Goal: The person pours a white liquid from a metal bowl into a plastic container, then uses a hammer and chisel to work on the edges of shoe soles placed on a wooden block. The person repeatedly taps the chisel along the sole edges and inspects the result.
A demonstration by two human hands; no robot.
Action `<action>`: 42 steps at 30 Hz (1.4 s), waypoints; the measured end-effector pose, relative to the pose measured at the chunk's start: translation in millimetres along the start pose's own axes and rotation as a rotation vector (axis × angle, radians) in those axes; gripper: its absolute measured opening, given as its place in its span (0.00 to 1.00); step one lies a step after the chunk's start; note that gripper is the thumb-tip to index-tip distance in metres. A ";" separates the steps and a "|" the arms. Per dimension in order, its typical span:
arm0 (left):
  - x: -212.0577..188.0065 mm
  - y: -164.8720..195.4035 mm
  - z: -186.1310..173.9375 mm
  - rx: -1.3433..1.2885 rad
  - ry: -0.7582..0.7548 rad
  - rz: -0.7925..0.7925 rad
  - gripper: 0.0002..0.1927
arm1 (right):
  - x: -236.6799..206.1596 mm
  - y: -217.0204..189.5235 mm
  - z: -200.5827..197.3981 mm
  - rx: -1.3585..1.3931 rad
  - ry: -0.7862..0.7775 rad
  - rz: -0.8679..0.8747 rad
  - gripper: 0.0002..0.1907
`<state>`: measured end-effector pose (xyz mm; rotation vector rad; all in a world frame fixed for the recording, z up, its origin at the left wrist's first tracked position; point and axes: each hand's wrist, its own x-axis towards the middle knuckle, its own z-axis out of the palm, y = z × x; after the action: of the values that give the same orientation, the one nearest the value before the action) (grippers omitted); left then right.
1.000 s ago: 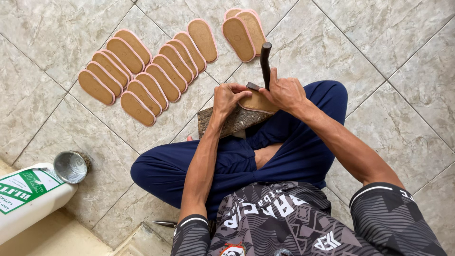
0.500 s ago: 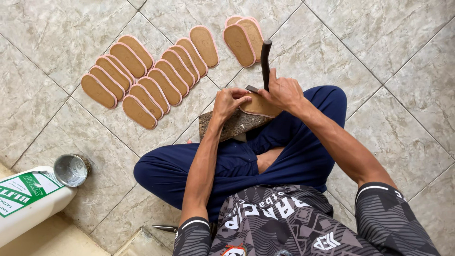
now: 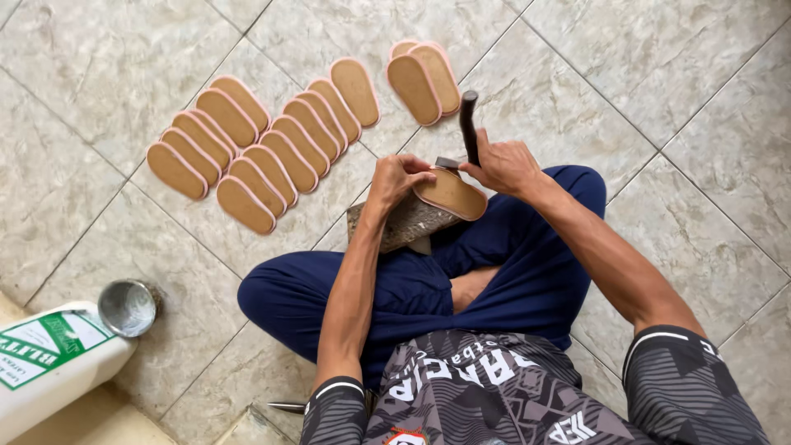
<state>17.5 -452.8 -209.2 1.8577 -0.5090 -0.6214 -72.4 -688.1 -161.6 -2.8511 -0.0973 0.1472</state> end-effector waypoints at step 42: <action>-16.2 -22.2 14.3 0.004 0.109 -0.077 0.16 | 15.6 -2.7 9.3 -0.044 -0.077 -0.106 0.35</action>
<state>-2.8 -445.4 -231.4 1.9107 -0.3687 -0.5672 -58.1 -681.7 -171.2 -2.8756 -0.2699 0.2357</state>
